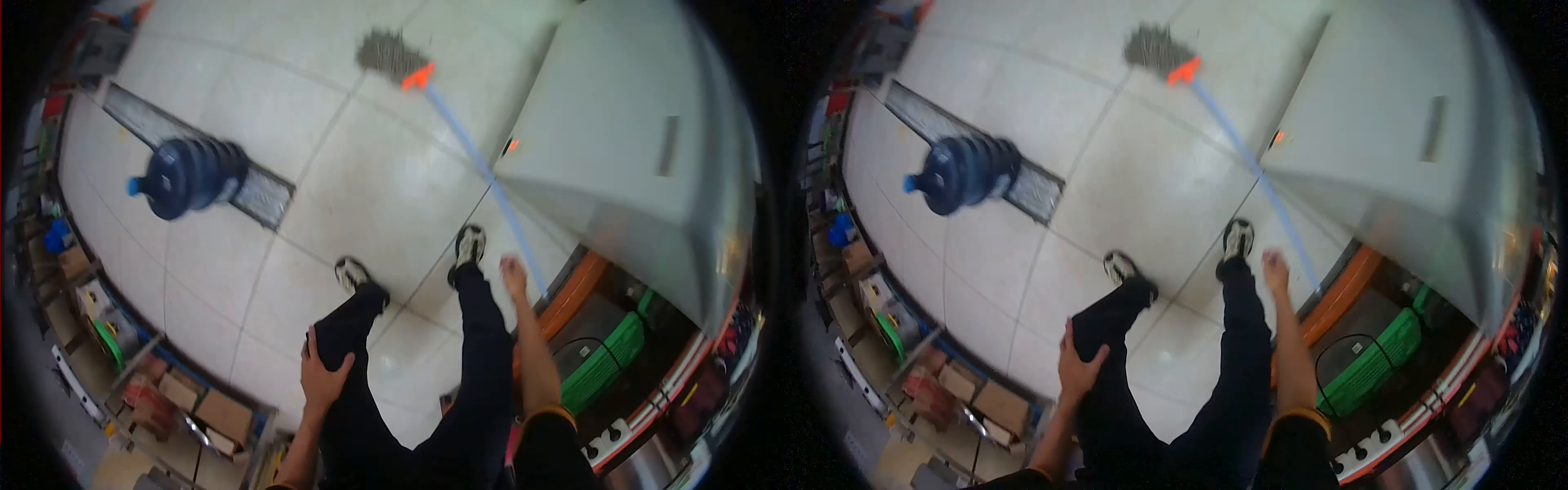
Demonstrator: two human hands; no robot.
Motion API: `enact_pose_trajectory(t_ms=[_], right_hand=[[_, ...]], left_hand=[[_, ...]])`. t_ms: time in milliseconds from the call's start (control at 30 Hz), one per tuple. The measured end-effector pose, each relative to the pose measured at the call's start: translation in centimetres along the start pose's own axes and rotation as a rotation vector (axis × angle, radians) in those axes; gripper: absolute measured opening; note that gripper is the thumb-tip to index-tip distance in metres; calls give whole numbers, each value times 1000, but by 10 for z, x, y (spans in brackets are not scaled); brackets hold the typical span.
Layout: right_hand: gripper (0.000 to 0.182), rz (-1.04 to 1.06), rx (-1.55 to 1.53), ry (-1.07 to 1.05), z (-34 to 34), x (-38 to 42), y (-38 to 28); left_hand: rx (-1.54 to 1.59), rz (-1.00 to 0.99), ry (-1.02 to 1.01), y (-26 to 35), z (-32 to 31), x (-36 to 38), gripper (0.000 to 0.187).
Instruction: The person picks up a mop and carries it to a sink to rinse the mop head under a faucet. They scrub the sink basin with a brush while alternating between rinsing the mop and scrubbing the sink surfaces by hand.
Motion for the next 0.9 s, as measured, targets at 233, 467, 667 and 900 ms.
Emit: enact_pose_trajectory(t_ms=[233, 467, 667, 900], right_hand=[[70, 11, 551, 77, -101, -218, 75], [53, 164, 657, -92, -152, -216, 90], [66, 147, 572, -377, -120, -119, 28], [71, 217, 351, -60, 38, 10, -171]], left_hand=[[78, 179, -49, -5, -30, -43, 81], [27, 359, -68, -31, -27, -27, 83], [66, 300, -156, -13, -26, -32, 72], [118, -88, -246, -6, 11, -44, 74]])
Point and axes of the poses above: each hand's wrist, its own x-axis away from the middle knuckle, its own z-axis out of the back of the hand, y = z × x, the point moved 9 cm from there along -x, towards the middle knuckle, and after that the axes turned 9 degrees about y, right-handed, at the moved point
